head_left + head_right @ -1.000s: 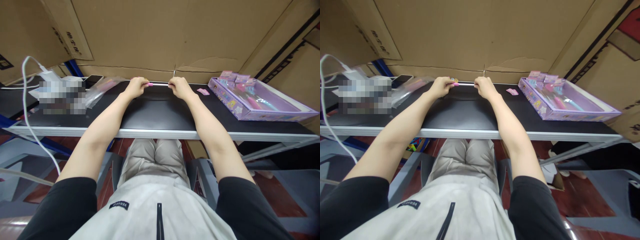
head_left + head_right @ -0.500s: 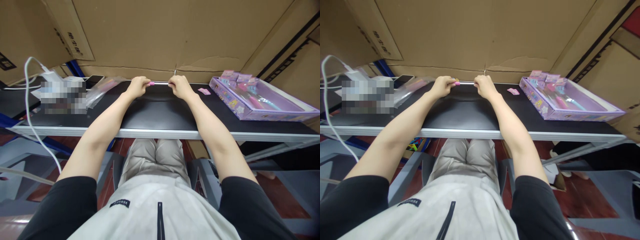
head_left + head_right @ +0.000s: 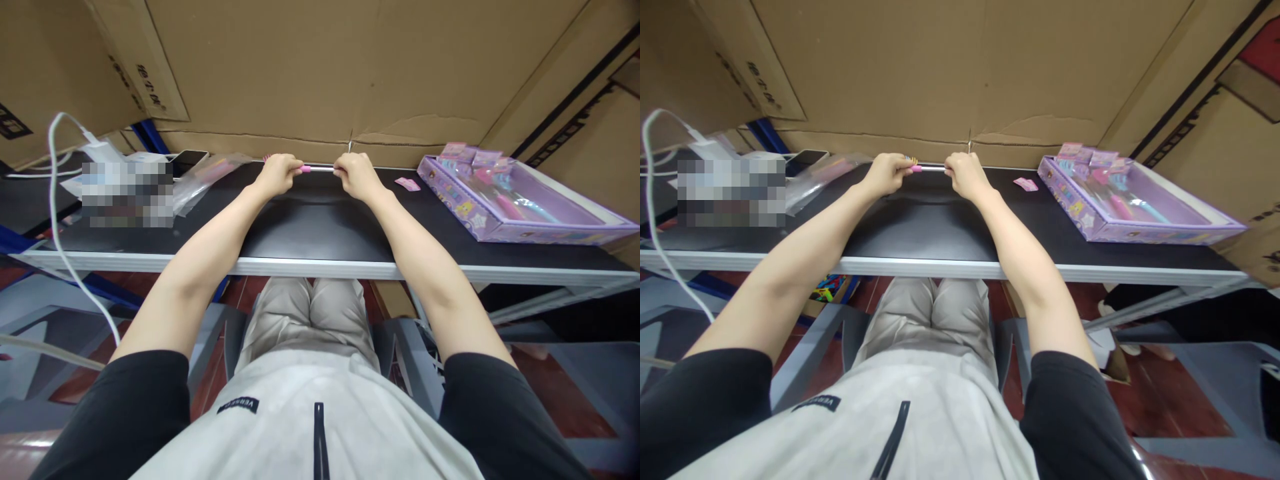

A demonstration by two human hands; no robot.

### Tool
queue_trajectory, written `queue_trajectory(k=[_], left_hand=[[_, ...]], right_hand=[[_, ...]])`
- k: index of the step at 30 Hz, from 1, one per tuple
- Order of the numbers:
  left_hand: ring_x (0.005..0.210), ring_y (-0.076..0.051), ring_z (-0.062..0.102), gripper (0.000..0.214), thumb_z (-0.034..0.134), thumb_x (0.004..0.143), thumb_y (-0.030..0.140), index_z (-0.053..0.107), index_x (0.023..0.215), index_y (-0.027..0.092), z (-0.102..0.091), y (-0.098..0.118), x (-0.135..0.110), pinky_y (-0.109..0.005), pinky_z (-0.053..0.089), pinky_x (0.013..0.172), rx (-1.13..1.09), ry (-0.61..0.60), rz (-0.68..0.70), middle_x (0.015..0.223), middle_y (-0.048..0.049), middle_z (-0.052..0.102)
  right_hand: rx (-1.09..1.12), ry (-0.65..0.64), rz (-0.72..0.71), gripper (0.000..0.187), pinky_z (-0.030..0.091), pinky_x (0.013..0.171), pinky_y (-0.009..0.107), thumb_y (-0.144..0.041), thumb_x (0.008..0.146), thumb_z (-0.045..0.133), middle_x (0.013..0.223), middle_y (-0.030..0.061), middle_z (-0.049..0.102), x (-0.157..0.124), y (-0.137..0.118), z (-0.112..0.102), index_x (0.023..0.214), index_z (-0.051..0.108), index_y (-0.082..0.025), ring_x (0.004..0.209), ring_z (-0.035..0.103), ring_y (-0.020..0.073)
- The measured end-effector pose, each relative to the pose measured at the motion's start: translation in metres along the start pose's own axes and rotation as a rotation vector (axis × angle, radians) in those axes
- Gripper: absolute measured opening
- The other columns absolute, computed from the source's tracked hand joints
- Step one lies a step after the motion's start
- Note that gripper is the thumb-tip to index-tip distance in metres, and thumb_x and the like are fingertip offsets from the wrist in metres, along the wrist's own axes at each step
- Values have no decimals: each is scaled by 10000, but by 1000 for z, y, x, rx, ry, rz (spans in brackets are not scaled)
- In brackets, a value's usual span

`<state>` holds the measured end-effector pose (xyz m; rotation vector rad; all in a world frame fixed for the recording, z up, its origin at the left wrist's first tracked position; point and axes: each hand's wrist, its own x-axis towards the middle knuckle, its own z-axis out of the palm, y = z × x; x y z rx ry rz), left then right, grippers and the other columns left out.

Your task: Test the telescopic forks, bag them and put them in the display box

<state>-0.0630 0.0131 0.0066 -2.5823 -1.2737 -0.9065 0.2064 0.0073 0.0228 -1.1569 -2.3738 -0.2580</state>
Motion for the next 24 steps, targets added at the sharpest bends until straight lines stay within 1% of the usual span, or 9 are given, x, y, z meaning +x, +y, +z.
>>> queue_trajectory(k=[3, 6, 9, 12, 15, 19, 22, 24], left_hand=[[862, -261, 626, 237, 525, 1017, 269, 748, 953, 217, 1, 0, 1, -377, 443, 801, -7, 9, 3, 870, -87, 676], [870, -269, 628, 235, 544, 1039, 326, 754, 984, 234, 3, -1, 1, -379, 456, 806, -54, 31, 3, 842, -76, 672], [842, -260, 617, 255, 563, 1050, 369, 756, 952, 233, 6, -1, 0, -386, 455, 807, -88, 16, -9, 801, -66, 657], [810, -244, 600, 262, 594, 1045, 374, 756, 908, 219, 8, -1, -1, -392, 447, 807, -104, 2, -38, 772, -68, 656], [814, -245, 610, 257, 619, 1042, 388, 777, 936, 214, 9, -1, -1, -393, 450, 809, -118, 5, -57, 761, -75, 680], [850, -262, 668, 277, 614, 1039, 402, 806, 951, 222, 9, 2, 1, -397, 473, 824, -74, -15, -87, 804, -80, 733], [911, -277, 708, 245, 636, 1017, 363, 815, 932, 218, 9, 7, 2, -408, 494, 868, -36, -37, -121, 875, -89, 768], [940, -288, 717, 218, 650, 995, 336, 820, 927, 217, 9, 10, 3, -414, 505, 886, -28, -32, -110, 894, -89, 779]], right_hand=[[-9, 1, -1, 245, 481, 1096, 566, -271, 1087, 533, 1150, 174, 759, 0, -1, -1, 1102, 765, -193, 1196, 670, 377], [-10, 1, 3, 250, 473, 1095, 562, -262, 1086, 527, 1153, 175, 755, 0, -3, -1, 1104, 765, -189, 1191, 663, 375], [-10, -20, 16, 254, 464, 1094, 566, -271, 1076, 543, 1147, 176, 757, -1, -4, 1, 1129, 776, -184, 1184, 659, 372], [-9, -42, 31, 267, 462, 1086, 554, -246, 1070, 530, 1158, 182, 762, -3, -6, 5, 1134, 780, -177, 1189, 654, 364], [-24, -52, 52, 258, 467, 1097, 547, -225, 1073, 538, 1181, 186, 770, -4, -9, 6, 1144, 780, -173, 1206, 657, 359], [-32, -58, 71, 230, 477, 1101, 527, -239, 1089, 551, 1194, 177, 771, -4, -15, 5, 1107, 774, -186, 1201, 665, 345], [-7, -38, 61, 261, 479, 1088, 544, -247, 1096, 512, 1155, 179, 766, -4, -20, 4, 1072, 765, -192, 1180, 664, 354], [4, -32, 55, 277, 483, 1081, 556, -252, 1100, 490, 1141, 184, 761, -4, -21, 4, 1069, 757, -190, 1177, 663, 360]])
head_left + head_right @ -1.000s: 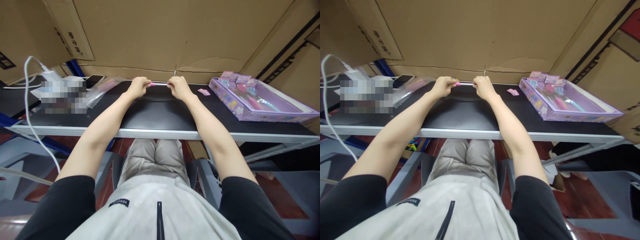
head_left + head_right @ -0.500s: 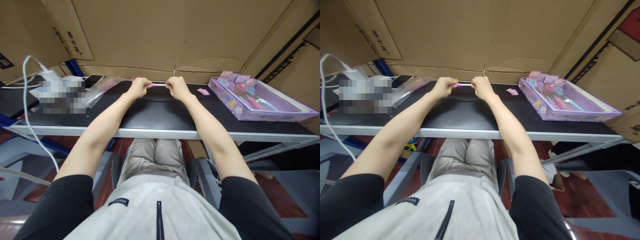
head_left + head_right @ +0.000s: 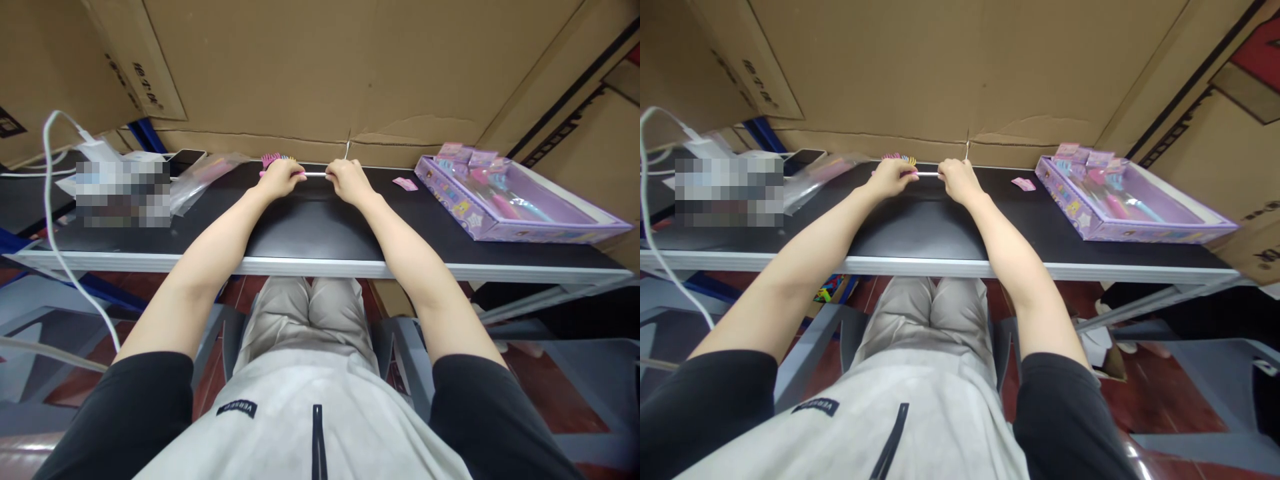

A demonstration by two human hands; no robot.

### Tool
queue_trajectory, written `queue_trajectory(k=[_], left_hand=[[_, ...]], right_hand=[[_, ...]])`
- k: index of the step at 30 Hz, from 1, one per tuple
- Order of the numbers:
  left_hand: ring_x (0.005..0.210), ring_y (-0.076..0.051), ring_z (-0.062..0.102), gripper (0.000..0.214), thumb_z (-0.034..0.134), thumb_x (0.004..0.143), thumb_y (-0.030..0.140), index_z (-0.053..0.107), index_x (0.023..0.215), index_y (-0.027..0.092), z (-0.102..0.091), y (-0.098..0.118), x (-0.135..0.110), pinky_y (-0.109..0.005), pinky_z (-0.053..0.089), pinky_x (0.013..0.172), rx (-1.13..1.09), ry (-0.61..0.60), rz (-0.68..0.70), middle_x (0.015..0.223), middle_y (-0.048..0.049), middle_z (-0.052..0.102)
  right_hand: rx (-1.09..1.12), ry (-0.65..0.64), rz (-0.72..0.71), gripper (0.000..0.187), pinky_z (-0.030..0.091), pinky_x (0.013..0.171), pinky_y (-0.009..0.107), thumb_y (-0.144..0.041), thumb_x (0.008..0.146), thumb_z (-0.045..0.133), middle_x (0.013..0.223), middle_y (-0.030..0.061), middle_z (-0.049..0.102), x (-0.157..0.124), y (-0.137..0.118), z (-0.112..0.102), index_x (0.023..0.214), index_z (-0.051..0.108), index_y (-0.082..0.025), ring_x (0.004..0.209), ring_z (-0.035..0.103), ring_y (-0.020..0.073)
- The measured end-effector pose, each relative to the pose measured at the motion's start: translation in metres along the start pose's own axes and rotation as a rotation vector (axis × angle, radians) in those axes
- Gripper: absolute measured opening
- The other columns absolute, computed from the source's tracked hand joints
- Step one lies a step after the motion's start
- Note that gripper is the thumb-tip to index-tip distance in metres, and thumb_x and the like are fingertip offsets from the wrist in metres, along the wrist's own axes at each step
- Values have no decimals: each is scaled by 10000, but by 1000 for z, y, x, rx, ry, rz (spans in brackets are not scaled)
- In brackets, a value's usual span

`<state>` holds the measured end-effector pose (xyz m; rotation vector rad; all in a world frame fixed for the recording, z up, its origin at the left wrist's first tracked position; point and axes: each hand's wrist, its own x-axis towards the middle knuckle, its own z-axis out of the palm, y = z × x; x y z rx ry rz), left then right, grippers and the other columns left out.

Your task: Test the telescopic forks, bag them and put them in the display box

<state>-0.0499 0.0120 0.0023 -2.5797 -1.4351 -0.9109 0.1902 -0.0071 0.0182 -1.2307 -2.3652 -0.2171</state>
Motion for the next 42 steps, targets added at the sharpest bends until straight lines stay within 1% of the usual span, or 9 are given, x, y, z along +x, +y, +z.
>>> queue_trajectory(k=[11, 16, 22, 28, 32, 34, 36, 39, 42], left_hand=[[977, -296, 734, 219, 668, 977, 324, 864, 1009, 232, -1, 2, -1, -420, 535, 928, -10, -28, 50, 933, -90, 819], [1025, -337, 755, 214, 688, 965, 320, 874, 1000, 219, 1, 0, -1, -456, 540, 968, 37, -41, 21, 979, -124, 835], [1002, -338, 725, 176, 693, 954, 292, 863, 934, 251, 2, -3, -3, -567, 482, 1074, 22, 31, -28, 875, -97, 806], [975, -331, 672, 200, 636, 997, 294, 831, 963, 266, -2, -8, -7, -649, 416, 1114, -34, 149, -90, 757, -67, 706], [1046, -341, 652, 182, 620, 1015, 278, 798, 999, 241, -5, -9, -6, -638, 395, 1123, 11, 133, -173, 854, -88, 715], [1059, -338, 647, 191, 611, 1032, 292, 792, 1036, 232, -5, -7, -5, -631, 386, 1131, 19, 129, -176, 891, -93, 720], [1049, -331, 640, 208, 605, 1040, 313, 795, 1063, 232, -5, -4, -5, -628, 377, 1139, -1, 149, -137, 896, -90, 717], [1019, -324, 632, 221, 604, 1034, 320, 803, 1075, 234, -5, 4, -6, -628, 371, 1140, -20, 162, -92, 890, -84, 706], [1003, -318, 626, 226, 600, 1034, 309, 809, 1087, 242, -5, 11, -7, -619, 377, 1126, -4, 140, -72, 903, -79, 701]], right_hand=[[-35, -21, -18, 294, 510, 1076, 542, -310, 1124, 502, 1130, 194, 751, 3, 3, 5, 1106, 761, -174, 1154, 679, 350], [-18, 2, -37, 318, 529, 1062, 546, -381, 1124, 537, 1083, 182, 752, 5, 7, 10, 1110, 779, -175, 1119, 687, 345], [20, 1, -26, 312, 541, 1081, 528, -323, 1118, 522, 1188, 199, 767, 3, 2, 9, 1178, 790, -176, 1183, 700, 353], [53, 68, -41, 341, 508, 1158, 601, -249, 1110, 478, 1356, 213, 756, 1, -16, -5, 1282, 766, -186, 1323, 676, 386], [227, 158, 90, 248, 528, 1150, 526, -320, 1118, 551, 1284, 174, 780, 4, -20, -2, 1106, 770, -203, 1266, 710, 341], [418, 204, 226, 288, 590, 1055, 479, -451, 1106, 628, 1103, 134, 794, 6, -19, 4, 1015, 760, -212, 1101, 759, 306], [662, 233, 376, 400, 637, 877, 394, -610, 1052, 704, 906, 66, 752, 8, -20, 7, 964, 738, -222, 870, 761, 236], [995, 300, 552, 503, 557, 614, 239, -713, 942, 809, 772, -17, 665, 10, -25, 3, 928, 689, -224, 619, 659, 118], [1146, 372, 653, 486, 458, 511, 186, -642, 906, 886, 718, -57, 603, 11, -29, -4, 891, 641, -223, 535, 585, 69]])
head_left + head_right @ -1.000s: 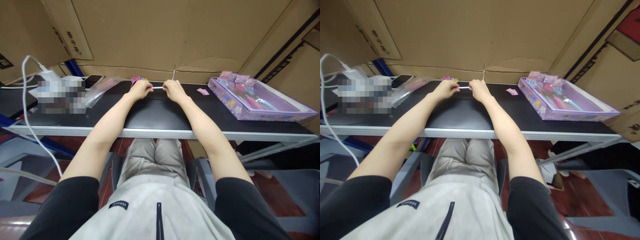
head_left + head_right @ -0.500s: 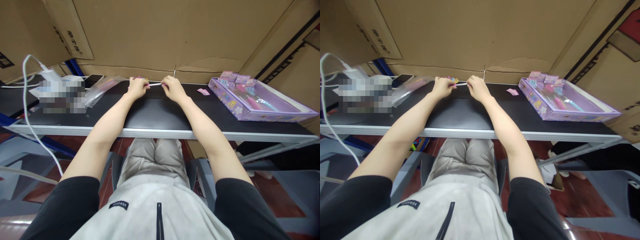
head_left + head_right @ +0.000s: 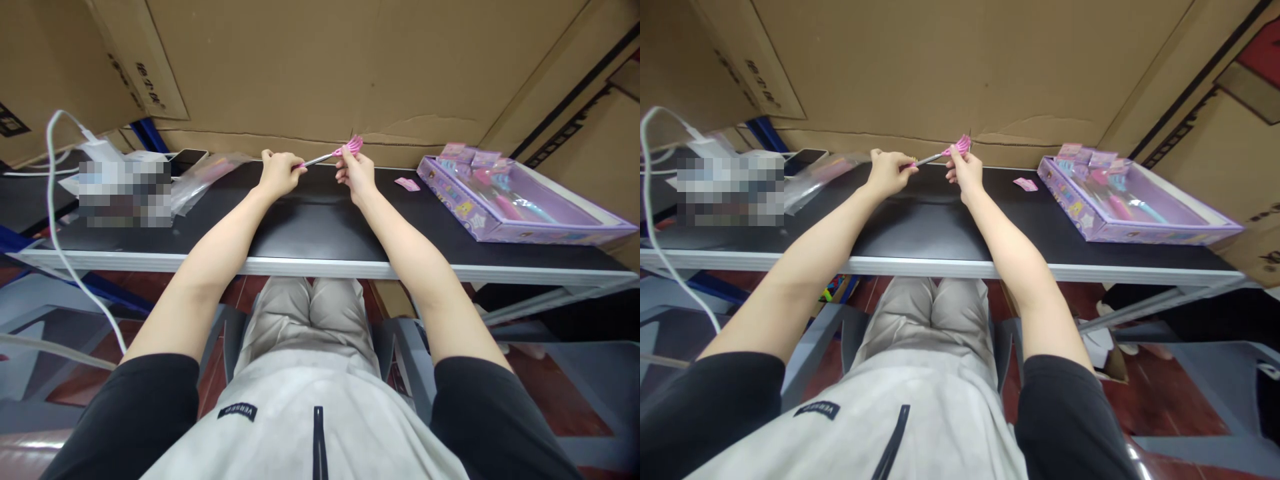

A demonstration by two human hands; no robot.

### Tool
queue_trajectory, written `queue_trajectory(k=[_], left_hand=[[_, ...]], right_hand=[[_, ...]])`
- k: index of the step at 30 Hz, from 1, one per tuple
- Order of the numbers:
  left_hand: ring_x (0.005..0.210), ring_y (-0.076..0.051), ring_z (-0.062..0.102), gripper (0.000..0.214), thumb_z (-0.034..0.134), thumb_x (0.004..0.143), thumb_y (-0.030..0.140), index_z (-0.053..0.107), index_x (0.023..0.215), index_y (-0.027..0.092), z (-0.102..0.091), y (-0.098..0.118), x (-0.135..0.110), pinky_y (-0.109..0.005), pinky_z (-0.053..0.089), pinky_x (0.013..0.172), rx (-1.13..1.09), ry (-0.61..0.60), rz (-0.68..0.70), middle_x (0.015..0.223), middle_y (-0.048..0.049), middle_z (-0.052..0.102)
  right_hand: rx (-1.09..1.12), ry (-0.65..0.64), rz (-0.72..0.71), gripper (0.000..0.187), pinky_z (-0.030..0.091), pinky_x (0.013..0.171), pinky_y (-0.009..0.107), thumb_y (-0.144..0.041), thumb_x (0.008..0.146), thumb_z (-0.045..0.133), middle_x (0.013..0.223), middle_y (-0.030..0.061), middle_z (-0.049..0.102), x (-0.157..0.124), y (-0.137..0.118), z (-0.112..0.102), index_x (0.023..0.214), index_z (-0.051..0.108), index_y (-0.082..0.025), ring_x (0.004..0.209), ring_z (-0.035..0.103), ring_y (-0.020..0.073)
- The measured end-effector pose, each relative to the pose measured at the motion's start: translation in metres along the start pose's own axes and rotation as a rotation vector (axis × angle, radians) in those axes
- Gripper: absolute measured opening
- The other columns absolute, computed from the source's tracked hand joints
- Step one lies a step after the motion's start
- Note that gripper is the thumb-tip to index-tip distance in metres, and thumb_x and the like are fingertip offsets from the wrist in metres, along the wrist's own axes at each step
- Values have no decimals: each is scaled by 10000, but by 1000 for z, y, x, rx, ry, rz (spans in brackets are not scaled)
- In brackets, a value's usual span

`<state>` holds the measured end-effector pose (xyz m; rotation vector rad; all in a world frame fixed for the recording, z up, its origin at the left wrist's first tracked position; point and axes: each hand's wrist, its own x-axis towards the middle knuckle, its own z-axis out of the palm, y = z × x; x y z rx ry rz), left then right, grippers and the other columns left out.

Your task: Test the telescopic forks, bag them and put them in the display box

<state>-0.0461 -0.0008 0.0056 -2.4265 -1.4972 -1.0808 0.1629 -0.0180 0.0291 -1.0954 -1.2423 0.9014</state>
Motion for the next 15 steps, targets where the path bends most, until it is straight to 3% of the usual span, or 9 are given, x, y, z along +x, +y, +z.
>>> queue_trajectory(k=[9, 15], left_hand=[[1011, -319, 620, 180, 646, 1025, 315, 803, 1054, 231, 4, 1, 1, -622, 364, 1133, -4, -39, 15, 913, -81, 709], [1010, -315, 634, 167, 650, 1020, 302, 793, 1059, 226, 1, 2, 1, -628, 362, 1141, -16, -37, 11, 916, -78, 728]], right_hand=[[49, 29, 92, 353, 443, 497, 181, -414, 939, 890, 685, -75, 579, 9, 5, -4, 858, 603, -225, 519, 555, 60], [30, 2, 99, 358, 475, 538, 200, -402, 914, 916, 686, -69, 585, 6, 2, -5, 857, 609, -227, 544, 570, 73]])
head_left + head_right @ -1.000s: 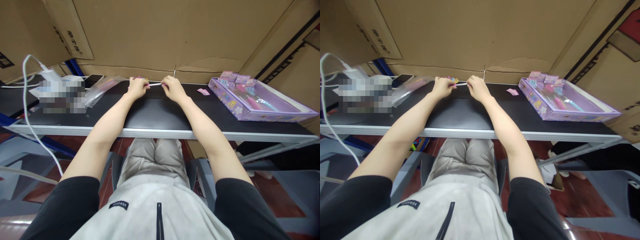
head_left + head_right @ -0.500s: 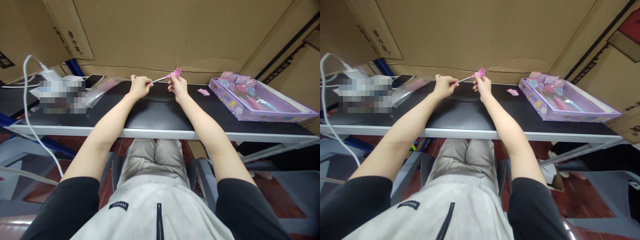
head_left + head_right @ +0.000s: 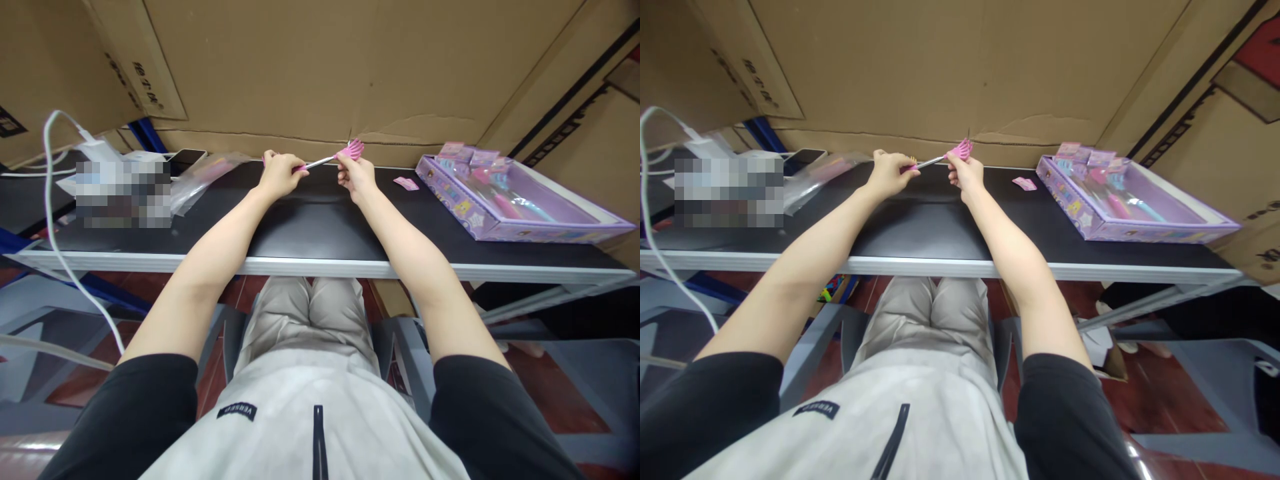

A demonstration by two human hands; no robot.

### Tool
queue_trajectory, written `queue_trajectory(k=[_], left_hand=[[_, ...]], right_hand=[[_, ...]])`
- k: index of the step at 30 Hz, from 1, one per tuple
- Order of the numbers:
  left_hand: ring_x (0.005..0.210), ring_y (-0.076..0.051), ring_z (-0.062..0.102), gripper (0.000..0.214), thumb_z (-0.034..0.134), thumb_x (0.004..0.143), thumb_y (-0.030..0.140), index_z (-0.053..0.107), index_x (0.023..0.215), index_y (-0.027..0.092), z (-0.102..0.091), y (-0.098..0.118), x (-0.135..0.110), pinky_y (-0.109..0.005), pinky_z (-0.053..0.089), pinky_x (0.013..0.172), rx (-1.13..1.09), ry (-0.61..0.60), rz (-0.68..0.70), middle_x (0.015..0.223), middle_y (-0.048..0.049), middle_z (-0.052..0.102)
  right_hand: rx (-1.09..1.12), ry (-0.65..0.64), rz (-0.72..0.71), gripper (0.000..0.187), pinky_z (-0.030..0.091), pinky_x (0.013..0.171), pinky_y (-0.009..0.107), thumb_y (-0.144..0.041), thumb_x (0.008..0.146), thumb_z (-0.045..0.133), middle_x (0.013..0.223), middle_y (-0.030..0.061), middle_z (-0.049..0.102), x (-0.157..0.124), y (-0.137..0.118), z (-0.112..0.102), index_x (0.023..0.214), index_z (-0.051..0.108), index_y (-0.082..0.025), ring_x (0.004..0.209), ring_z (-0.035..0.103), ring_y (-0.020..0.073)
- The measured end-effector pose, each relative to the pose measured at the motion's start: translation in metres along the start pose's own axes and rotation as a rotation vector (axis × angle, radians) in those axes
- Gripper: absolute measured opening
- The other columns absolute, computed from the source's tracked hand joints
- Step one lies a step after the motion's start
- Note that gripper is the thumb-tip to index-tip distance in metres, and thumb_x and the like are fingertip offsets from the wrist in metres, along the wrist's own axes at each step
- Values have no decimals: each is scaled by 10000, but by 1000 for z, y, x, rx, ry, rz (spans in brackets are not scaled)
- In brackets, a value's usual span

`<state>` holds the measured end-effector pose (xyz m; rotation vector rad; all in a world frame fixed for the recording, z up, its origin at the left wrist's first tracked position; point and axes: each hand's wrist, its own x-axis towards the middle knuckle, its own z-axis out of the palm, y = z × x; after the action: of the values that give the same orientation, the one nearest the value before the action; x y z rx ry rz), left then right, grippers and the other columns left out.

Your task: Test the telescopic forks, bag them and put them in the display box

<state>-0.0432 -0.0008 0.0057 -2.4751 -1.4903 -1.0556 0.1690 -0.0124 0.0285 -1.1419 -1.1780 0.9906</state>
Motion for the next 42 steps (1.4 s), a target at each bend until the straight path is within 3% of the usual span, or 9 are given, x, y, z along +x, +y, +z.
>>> queue_trajectory(k=[10, 19, 25, 31, 33, 36, 42], left_hand=[[1084, -322, 670, 219, 639, 1028, 340, 811, 1094, 221, 0, 7, -1, -606, 346, 1183, 16, -43, -20, 1012, -87, 773], [1050, -311, 644, 230, 596, 1049, 318, 805, 1047, 223, -7, 7, 8, -588, 351, 1144, 41, -27, -33, 974, -81, 744], [1118, -318, 629, 238, 563, 1085, 303, 789, 1079, 226, -20, -9, 4, -567, 326, 1140, 110, -69, -75, 1029, -94, 751], [1149, -293, 618, 263, 574, 1081, 273, 796, 1182, 176, -39, -31, -3, -539, 330, 1142, 161, -116, -192, 1122, -109, 761], [1161, -299, 620, 271, 576, 1079, 286, 793, 1199, 178, -40, -38, -3, -523, 349, 1140, 165, -132, -200, 1124, -113, 756], [1184, -307, 624, 275, 588, 1058, 287, 786, 1223, 190, -36, -46, -1, -494, 383, 1128, 150, -154, -184, 1133, -109, 759], [1219, -317, 637, 292, 594, 1041, 284, 796, 1232, 197, -28, -56, 2, -474, 408, 1127, 134, -143, -159, 1168, -121, 787]], right_hand=[[152, 46, 70, 317, 372, 465, 137, -300, 969, 847, 623, -90, 563, -5, -6, 3, 801, 595, -207, 478, 482, 29], [190, 112, 0, 356, 351, 437, 118, -277, 898, 895, 569, -103, 522, 12, -8, 1, 754, 575, -211, 457, 498, 27], [217, 257, 14, 363, 345, 453, 123, -192, 907, 840, 551, -102, 488, 23, -19, -20, 686, 551, -198, 448, 462, 23], [333, 480, 57, 457, 263, 410, 95, -84, 1059, 592, 508, -90, 435, 32, -31, -61, 619, 515, -180, 406, 352, 4], [318, 485, 62, 447, 264, 389, 98, -90, 1022, 647, 507, -96, 429, 35, -30, -71, 612, 499, -188, 397, 355, 11], [299, 474, 64, 445, 283, 376, 107, -97, 968, 718, 510, -103, 431, 38, -27, -75, 608, 475, -197, 390, 373, 17], [369, 528, 92, 489, 262, 382, 95, -97, 1097, 563, 511, -103, 423, 27, -33, -67, 620, 492, -183, 394, 348, 1]])
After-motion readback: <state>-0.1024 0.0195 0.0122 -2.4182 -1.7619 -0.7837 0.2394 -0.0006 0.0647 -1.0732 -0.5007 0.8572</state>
